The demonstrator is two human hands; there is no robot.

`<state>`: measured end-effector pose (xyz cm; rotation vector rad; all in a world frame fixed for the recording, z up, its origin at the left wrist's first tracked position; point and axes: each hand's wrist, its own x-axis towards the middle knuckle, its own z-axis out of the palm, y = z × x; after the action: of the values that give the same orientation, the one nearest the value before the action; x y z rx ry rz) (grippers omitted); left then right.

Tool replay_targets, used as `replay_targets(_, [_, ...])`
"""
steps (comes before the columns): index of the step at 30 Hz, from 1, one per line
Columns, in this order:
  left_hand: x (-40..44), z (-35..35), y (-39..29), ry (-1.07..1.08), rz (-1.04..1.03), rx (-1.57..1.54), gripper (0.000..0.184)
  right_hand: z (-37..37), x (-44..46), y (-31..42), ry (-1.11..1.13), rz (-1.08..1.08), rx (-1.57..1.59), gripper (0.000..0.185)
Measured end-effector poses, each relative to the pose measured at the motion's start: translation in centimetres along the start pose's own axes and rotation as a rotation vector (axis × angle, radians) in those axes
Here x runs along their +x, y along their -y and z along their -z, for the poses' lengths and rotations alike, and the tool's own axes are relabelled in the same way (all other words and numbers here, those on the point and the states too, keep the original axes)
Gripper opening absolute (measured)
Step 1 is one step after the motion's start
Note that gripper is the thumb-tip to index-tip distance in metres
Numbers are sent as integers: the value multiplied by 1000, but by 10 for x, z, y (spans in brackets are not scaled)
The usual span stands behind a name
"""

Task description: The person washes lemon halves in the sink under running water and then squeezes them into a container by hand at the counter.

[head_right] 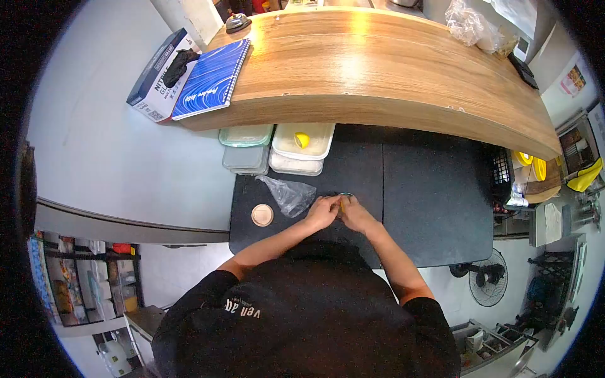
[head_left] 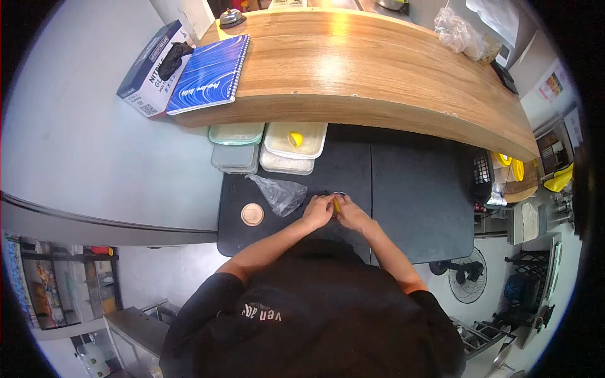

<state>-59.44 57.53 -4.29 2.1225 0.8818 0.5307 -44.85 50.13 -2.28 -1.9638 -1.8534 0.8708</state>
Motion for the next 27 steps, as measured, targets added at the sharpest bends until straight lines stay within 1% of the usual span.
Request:
replay_targets(2, [-1,7,-9,91,57,37,33,3,1,1,-49,17,4,43])
replay_targets(4, [-2,7,-10,75,23,28,34,1,7,-6,-3,-61,-40,42])
replay_targets(5, [-4,7,-12,60,-8,19,34,-2,9,-10,-3,-61,-40,42])
replay_targets(7, [-4,9,-14,58,1,23,34,-8,13,-18,-27,-41,-79,40])
replay_targets(8, [-3,11,-15,57,10,27,34,-1,11,-10,-30,-40,-80,40])
replay_targets(10, [-3,5,-7,26,-15,32,34,18,3,15,-10,-116,-85,39])
replay_targets(12, [-4,3,-4,-3,-35,36,33,16,3,15,-35,-97,-87,41])
replay_targets(14, [-4,1,-2,48,19,43,33,9,4,10,-59,-78,-88,42])
replay_targets(16, [-4,2,-3,32,0,39,32,-3,7,-2,-45,-53,-25,47])
replay_targets(18, [-4,6,-6,18,-18,35,32,-5,8,-7,-29,-33,-3,47])
replay_targets(20, [-6,7,-9,3,37,-8,29,-4,8,-9,-10,-15,20,47])
replay_targets(22, [-7,7,-10,13,37,-10,29,1,9,-7,62,-43,-53,44])
replay_targets(27, [-4,10,-13,33,71,-18,28,-1,13,-7,19,-70,-144,35])
